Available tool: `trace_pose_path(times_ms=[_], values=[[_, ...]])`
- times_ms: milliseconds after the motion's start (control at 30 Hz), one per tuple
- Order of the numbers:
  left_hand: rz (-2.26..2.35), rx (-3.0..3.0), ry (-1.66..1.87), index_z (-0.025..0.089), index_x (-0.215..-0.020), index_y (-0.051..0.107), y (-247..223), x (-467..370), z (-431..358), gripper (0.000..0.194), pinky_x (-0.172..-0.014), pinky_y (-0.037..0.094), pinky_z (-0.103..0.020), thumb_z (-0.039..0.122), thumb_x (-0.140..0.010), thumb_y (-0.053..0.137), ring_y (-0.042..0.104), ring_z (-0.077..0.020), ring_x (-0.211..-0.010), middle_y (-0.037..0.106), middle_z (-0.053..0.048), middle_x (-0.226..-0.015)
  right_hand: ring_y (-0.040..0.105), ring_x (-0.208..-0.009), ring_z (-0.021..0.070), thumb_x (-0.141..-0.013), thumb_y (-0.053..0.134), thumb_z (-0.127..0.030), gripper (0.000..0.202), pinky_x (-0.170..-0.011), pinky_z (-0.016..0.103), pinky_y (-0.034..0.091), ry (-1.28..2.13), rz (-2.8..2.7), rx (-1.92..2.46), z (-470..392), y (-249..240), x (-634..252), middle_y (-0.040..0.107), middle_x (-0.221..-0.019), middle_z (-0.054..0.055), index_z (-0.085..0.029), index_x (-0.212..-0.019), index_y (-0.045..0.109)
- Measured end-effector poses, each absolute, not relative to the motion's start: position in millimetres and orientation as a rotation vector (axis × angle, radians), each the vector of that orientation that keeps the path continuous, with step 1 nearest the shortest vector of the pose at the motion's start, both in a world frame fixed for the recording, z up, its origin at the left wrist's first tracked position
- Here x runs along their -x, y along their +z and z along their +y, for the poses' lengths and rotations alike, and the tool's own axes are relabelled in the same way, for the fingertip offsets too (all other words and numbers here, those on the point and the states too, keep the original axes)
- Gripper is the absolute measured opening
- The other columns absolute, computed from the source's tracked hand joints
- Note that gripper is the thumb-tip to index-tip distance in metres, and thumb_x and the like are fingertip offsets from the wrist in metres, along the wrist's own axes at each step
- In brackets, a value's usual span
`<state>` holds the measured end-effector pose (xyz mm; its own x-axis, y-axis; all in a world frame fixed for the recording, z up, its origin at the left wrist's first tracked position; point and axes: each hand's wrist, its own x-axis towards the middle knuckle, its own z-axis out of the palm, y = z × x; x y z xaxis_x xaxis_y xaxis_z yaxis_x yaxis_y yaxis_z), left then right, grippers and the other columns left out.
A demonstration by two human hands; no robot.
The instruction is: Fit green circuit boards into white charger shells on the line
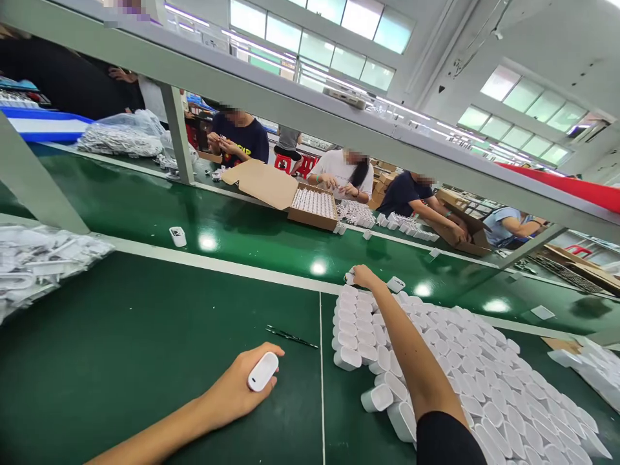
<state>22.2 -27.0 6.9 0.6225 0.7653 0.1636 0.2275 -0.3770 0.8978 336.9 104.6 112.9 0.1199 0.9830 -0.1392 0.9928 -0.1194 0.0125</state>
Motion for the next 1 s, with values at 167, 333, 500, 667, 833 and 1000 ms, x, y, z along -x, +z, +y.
trace_pose_path(times_ms=[167,333,500,667,833,1000], values=[[0.887,-1.784,0.863,0.022,-0.103,0.058,9,-25,-25,0.026,-0.063,0.045,-0.025,0.018,-0.077,0.055,0.056,-0.0141,-0.066,0.064,0.002,-0.079,0.066,-0.085,0.0165,-0.096,0.060,-0.038,0.026,-0.077,0.035,0.057,0.015,2.091,-2.205,83,123,-311,0.067,-0.101,0.004,-0.015,-0.107,0.064],[0.982,-1.683,0.951,0.022,-0.102,0.051,10,-25,-24,0.022,-0.065,0.044,-0.027,0.022,-0.080,0.055,0.053,-0.0142,-0.067,0.057,0.003,-0.079,0.065,-0.079,0.0183,-0.092,0.062,-0.026,0.012,-0.072,0.030,0.050,0.078,2.410,-1.849,-20,90,-240,0.069,-0.080,0.003,-0.017,-0.093,0.068],[0.932,-1.661,1.039,0.025,-0.116,0.036,11,-21,-26,0.043,-0.068,0.046,-0.029,0.031,-0.082,0.061,0.053,-0.0150,-0.071,0.053,0.002,-0.087,0.066,-0.073,0.0233,-0.087,0.072,-0.034,0.024,-0.064,0.032,0.049,0.133,2.553,-1.661,-98,45,-206,0.070,-0.076,0.007,-0.013,-0.097,0.068],[0.586,-1.817,1.245,0.026,-0.126,0.021,5,-20,-28,0.055,-0.078,0.048,-0.035,0.032,-0.087,0.058,0.054,-0.0172,-0.081,0.050,-0.003,-0.099,0.066,-0.083,0.0303,-0.075,0.082,-0.019,0.022,-0.069,0.039,0.053,0.139,2.597,-1.547,-105,41,-211,0.071,-0.086,0.013,-0.013,-0.089,0.067],[0.474,-1.878,1.233,0.025,-0.120,0.027,0,-20,-27,0.048,-0.074,0.047,-0.035,0.032,-0.084,0.057,0.052,-0.0177,-0.083,0.047,-0.005,-0.105,0.064,-0.099,0.0278,-0.078,0.080,-0.017,0.022,-0.082,0.038,0.054,0.018,2.730,-1.311,-95,50,-209,0.070,-0.093,0.009,-0.015,-0.095,0.067],[0.399,-1.928,1.278,0.024,-0.115,0.030,4,-19,-25,0.039,-0.071,0.047,-0.034,0.029,-0.083,0.054,0.053,-0.0181,-0.082,0.048,-0.004,-0.099,0.064,-0.083,0.0265,-0.074,0.081,-0.011,0.021,-0.069,0.038,0.054,-0.076,2.755,-1.316,-91,49,-205,0.066,-0.086,0.008,-0.013,-0.090,0.066]])
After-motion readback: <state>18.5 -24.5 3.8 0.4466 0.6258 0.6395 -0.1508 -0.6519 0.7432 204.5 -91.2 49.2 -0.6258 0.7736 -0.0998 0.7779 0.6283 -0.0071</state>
